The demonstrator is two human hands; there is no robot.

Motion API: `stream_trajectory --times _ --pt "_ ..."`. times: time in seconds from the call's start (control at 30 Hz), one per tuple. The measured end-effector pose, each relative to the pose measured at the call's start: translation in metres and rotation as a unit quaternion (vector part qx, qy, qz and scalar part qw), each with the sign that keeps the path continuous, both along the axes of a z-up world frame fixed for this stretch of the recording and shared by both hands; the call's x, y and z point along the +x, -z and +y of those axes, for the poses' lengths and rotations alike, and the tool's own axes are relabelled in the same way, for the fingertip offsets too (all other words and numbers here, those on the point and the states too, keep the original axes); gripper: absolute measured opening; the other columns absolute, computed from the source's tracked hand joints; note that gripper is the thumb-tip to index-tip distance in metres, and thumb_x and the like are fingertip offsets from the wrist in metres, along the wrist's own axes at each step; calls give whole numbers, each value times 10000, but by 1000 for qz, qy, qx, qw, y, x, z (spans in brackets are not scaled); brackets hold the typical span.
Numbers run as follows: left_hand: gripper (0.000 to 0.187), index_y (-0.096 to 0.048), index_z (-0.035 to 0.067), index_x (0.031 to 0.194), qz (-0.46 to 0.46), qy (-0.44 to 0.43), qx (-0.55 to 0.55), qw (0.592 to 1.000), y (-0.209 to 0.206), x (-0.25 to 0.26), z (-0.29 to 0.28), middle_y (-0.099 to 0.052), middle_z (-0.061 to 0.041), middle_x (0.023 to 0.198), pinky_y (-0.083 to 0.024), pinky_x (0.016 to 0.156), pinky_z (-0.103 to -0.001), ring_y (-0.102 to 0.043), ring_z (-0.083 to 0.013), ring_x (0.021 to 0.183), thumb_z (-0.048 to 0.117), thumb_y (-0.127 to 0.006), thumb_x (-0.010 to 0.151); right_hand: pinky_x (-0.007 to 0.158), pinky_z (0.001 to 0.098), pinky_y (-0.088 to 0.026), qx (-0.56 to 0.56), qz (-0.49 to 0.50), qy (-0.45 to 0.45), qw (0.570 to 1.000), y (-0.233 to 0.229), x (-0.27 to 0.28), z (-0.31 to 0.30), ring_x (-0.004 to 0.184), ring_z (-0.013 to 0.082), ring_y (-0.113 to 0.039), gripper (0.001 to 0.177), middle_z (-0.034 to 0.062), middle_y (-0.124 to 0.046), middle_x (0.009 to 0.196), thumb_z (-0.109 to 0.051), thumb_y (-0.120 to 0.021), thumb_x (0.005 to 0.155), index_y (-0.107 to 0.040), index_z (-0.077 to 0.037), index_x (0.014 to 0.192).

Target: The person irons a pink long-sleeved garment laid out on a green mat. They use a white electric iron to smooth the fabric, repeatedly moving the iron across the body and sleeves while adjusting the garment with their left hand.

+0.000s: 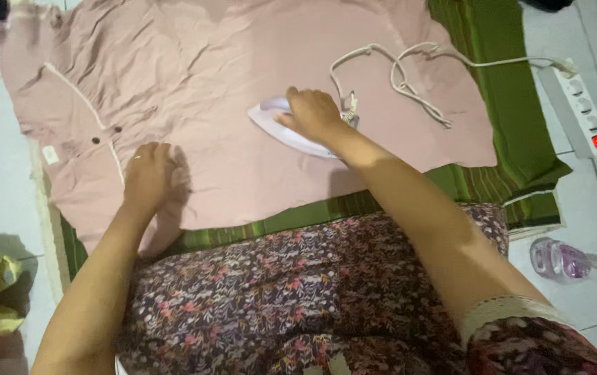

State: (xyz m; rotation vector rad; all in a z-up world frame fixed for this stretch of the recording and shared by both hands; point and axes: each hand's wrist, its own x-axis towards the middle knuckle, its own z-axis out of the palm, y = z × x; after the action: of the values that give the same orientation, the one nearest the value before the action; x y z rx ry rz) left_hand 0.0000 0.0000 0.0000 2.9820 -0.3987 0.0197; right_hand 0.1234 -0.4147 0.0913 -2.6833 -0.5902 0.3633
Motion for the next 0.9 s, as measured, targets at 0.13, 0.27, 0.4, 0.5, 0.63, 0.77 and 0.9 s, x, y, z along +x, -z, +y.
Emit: stream_trajectory --times 0.13,0.27,0.4,0.5,0.63,0.77,0.9 --pt "498 -585 16 1214 12 -90 76 993 -53 -35 24 -615 -230 1259 -502 933 -506 -615 -383 1147 294 -783 851 570 368 -533 -33 54 -112 992 5 -11 15 632 220 -620 459 106 -676 736 -465 -756 882 -670 -14 885" --pt "493 -595 -55 1187 24 -273 -17 962 -53 -109 65 -614 -269 1178 -485 997 -557 -573 -442 1160 351 -727 940 402 346 -506 -92 -5 -236 967 2 -89 -3 466 183 -592 548 92 -681 648 -567 -619 1002 -644 -31 888" --pt "785 -537 -158 1151 -6 -369 112 923 2 -137 86 -547 -375 1222 -474 948 -593 -549 -522 1151 582 -749 999 323 365 -499 -84 -142 -154 974 3 -83 13 406 194 -615 571 118 -672 609 -583 -640 984 -677 -24 875" --pt "951 -460 -216 1219 32 -453 61 889 12 -143 94 -507 -418 1235 -479 909 -605 -532 -560 1133 654 -735 950 483 404 -536 -73 -108 -50 990 2 -42 36 517 238 -652 442 133 -671 625 -467 -702 853 -674 -28 817" --pt "948 -443 -185 1220 68 -554 24 829 -10 -157 94 -462 -402 1248 -467 800 -657 -486 -588 1136 631 -761 856 571 414 -562 3 -23 -73 997 -9 -50 46 592 263 -659 366 125 -680 665 -410 -699 826 -726 -45 826" --pt "740 -478 -111 1334 78 -550 -32 831 -24 -171 94 -486 -353 1329 -485 939 -606 -552 -546 1178 498 -725 993 507 388 -552 -128 68 -200 969 -16 -102 47 519 216 -635 496 111 -672 652 -513 -666 859 -718 -30 960" --pt "549 -515 -53 1360 -37 -475 -45 878 -42 -174 68 -457 -346 1401 -493 932 -569 -581 -506 1156 303 -723 998 500 421 -536 -96 17 -139 986 -13 -101 45 520 241 -630 611 132 -677 676 -618 -608 927 -713 -19 993"
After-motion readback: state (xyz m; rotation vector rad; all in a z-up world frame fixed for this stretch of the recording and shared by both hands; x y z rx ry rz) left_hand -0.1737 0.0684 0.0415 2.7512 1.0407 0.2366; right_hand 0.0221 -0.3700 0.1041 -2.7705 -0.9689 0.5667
